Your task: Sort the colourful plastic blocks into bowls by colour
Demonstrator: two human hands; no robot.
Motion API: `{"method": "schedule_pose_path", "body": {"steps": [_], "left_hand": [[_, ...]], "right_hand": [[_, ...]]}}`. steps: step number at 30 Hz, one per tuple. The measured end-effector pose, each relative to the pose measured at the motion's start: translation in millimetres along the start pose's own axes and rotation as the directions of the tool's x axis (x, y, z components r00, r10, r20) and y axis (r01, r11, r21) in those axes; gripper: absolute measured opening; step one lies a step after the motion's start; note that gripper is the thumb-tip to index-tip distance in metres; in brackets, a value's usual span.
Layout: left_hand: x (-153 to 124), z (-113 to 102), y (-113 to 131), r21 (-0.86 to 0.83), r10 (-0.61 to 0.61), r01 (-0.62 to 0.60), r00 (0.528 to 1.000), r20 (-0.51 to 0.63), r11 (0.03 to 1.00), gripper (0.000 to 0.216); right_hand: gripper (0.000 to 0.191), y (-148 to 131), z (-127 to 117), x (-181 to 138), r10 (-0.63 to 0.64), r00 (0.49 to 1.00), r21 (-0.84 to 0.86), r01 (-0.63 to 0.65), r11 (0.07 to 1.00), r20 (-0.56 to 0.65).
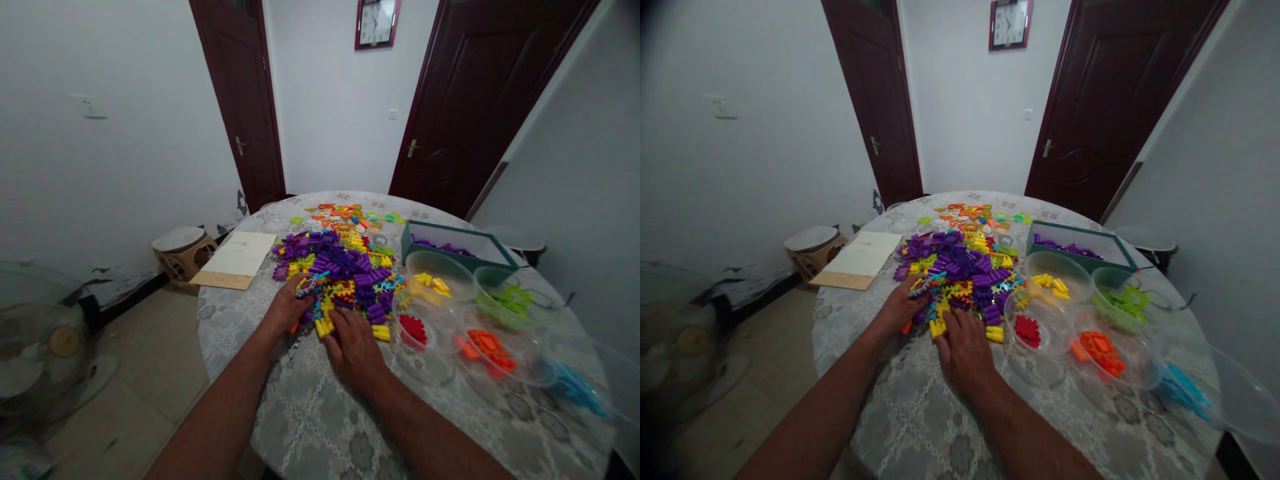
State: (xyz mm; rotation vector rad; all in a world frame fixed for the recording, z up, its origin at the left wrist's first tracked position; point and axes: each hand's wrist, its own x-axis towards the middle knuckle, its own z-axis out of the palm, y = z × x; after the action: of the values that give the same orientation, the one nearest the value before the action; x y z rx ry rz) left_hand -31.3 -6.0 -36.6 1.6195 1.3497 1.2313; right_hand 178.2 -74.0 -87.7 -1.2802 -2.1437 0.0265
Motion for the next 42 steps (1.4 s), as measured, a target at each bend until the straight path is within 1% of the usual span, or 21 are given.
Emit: {"method": "schedule_pose_path", "body": {"steps": [4, 6, 8, 10, 11, 13, 16, 18, 22, 25, 27, 29, 32, 34, 37, 40, 42], "left_hand": [[-0.9, -6.5, 4.8, -0.089, -0.077, 0.068, 0.992, -0.104, 0.994, 0.046], [-0.7, -9.8, 7.4, -0.171, -0.133, 0.107, 0.980, -0.147, 0.979, 0.050], [0.1, -12.6, 9.7, -0.294, -0.246, 0.199, 0.960, -0.134, 0.935, 0.057], [2.1, -13.9, 12.4, -0.430, -0.360, 0.295, 0.930, -0.078, 0.854, 0.059], [3.8, -13.9, 14.3, -0.485, -0.399, 0.324, 0.915, -0.057, 0.812, 0.057], [9.0, -12.3, 19.4, -0.565, -0.432, 0.336, 0.901, -0.040, 0.754, 0.049], [20.1, -4.8, 30.5, -0.624, -0.426, 0.325, 0.904, -0.015, 0.711, 0.040], [27.0, 3.9, 38.9, -0.660, -0.414, 0.328, 0.910, 0.028, 0.675, 0.036], [32.1, 26.2, 51.3, -0.706, -0.379, 0.376, 0.911, 0.163, 0.600, 0.030], [28.1, 37.9, 51.4, -0.724, -0.363, 0.446, 0.888, 0.284, 0.526, 0.025], [24.4, 40.3, 46.5, -0.725, -0.355, 0.499, 0.862, 0.361, 0.475, 0.024], [21.2, 38.7, 38.9, -0.707, -0.337, 0.546, 0.836, 0.432, 0.449, 0.027], [18.0, 33.2, 25.9, -0.657, -0.304, 0.606, 0.795, 0.525, 0.449, 0.034], [16.4, 30.7, 19.3, -0.630, -0.285, 0.623, 0.778, 0.560, 0.463, 0.036], [12.3, 31.9, 18.6, -0.634, -0.257, 0.604, 0.790, 0.557, 0.482, 0.036], [5.9, 38.0, 29.5, -0.632, -0.218, 0.578, 0.802, 0.556, 0.516, 0.039], [2.2, 43.1, 38.4, -0.610, -0.165, 0.562, 0.796, 0.583, 0.559, 0.042]], "right_hand": [[0.043, 4.1, 1.4, 2.7, 0.058, 0.996, -0.086, -0.063, 0.994, -0.062], [0.041, 3.7, 0.8, 3.8, 0.073, 0.995, -0.110, -0.080, 0.991, -0.069], [0.039, 2.0, -0.2, 4.4, 0.074, 0.995, -0.116, -0.083, 0.990, -0.072], [0.038, 0.4, -0.8, 4.7, 0.068, 0.995, -0.108, -0.076, 0.991, -0.073], [0.037, -0.1, -0.9, 4.8, 0.065, 0.995, -0.102, -0.072, 0.992, -0.071], [0.035, -0.1, -0.5, 4.9, 0.062, 0.996, -0.084, -0.067, 0.994, -0.064], [0.035, 1.9, 0.6, 5.5, 0.069, 0.995, -0.032, -0.072, 0.997, -0.072], [0.034, 3.9, 0.5, 6.5, 0.065, 0.993, 0.018, -0.063, 0.998, -0.101], [0.033, 7.2, -6.4, 10.1, 0.043, 0.971, 0.136, -0.011, 0.991, -0.235], [0.037, 7.2, -18.3, 12.3, 0.078, 0.944, 0.194, -0.015, 0.981, -0.321], [0.042, 5.7, -28.3, 12.5, 0.101, 0.924, 0.204, -0.025, 0.979, -0.369], [0.047, 3.5, -38.9, 12.3, 0.105, 0.908, 0.203, -0.023, 0.979, -0.405], [0.052, 0.9, -54.3, 13.1, 0.102, 0.895, 0.192, -0.018, 0.981, -0.435], [0.054, 0.7, -63.0, 14.9, 0.113, 0.881, 0.184, -0.030, 0.982, -0.458], [0.052, 3.2, -72.4, 17.8, 0.171, 0.859, 0.220, -0.071, 0.973, -0.483], [0.048, 7.6, -78.1, 20.1, 0.269, 0.848, 0.315, -0.128, 0.940, -0.457], [0.044, 9.8, -80.7, 21.8, 0.325, 0.841, 0.361, -0.168, 0.917, -0.433]]}}
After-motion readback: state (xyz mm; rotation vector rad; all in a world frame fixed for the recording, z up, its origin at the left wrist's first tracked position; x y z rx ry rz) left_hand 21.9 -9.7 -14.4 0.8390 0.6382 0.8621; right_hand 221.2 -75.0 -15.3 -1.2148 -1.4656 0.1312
